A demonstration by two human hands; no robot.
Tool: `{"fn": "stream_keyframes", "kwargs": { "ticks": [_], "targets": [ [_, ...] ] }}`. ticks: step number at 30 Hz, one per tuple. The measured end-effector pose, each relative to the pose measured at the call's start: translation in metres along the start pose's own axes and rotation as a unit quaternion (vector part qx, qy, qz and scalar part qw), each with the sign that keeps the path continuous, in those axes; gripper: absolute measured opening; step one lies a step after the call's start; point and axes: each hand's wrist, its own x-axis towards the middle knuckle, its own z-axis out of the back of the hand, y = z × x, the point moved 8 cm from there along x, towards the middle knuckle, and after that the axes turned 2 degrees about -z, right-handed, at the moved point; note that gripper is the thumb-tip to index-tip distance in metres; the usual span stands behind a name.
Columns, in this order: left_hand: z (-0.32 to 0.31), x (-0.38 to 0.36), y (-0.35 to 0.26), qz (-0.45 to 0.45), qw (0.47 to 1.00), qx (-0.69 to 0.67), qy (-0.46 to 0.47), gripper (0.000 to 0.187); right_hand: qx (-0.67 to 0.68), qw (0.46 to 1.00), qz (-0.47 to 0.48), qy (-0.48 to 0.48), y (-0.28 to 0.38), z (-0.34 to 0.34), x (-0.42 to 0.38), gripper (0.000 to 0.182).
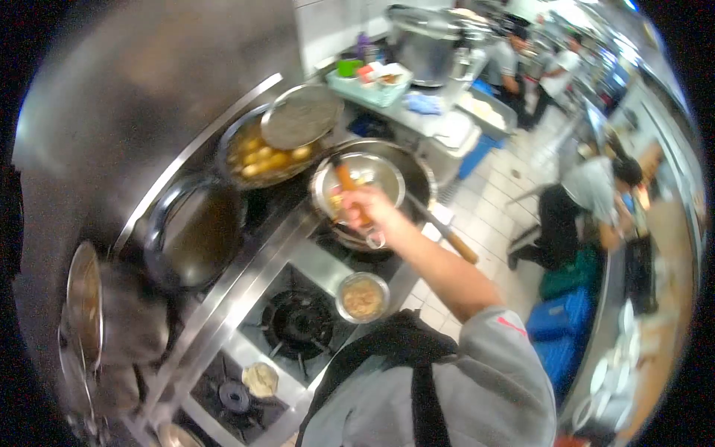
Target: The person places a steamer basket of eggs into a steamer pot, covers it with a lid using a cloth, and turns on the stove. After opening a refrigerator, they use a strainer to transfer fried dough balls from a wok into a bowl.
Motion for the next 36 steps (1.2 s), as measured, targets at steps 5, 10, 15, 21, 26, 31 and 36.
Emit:
{"fn": "stream_keyframes", "kwargs": {
  "ticks": [5, 10, 15, 21, 26, 31, 36],
  "targets": [
    [-0.020, 0.027, -0.103, 0.008, 0.995, 0.089, 0.036, 0.035, 0.014, 0.998, 0.032, -0.051, -0.008, 0.007, -0.053, 0.038],
    [-0.032, 0.033, -0.166, -0.007, 0.986, 0.153, 0.059, 0.034, -0.098, 0.990, 0.069, -0.078, -0.020, 0.025, -0.108, 0.042],
    [-0.036, 0.021, -0.205, -0.037, 0.976, 0.200, 0.078, 0.033, -0.206, 0.965, 0.070, -0.148, -0.033, 0.045, -0.153, 0.042],
    [-0.072, -0.064, -0.287, -0.285, 0.810, 0.500, 0.113, 0.032, -0.261, 0.933, 0.077, -0.237, -0.060, 0.079, -0.187, 0.043],
    [-0.158, -0.076, -0.376, -0.262, 0.961, 0.082, 0.043, 0.038, -0.223, 0.939, 0.089, -0.247, -0.078, 0.075, -0.193, 0.041],
    [-0.205, -0.027, -0.382, -0.293, 0.945, 0.149, -0.001, 0.043, -0.234, 0.936, 0.057, -0.258, -0.091, 0.085, -0.206, 0.040],
    [-0.233, 0.024, -0.400, -0.334, 0.915, 0.226, -0.002, 0.041, -0.267, 0.925, 0.073, -0.259, -0.095, 0.094, -0.212, 0.038]
  ]
}}
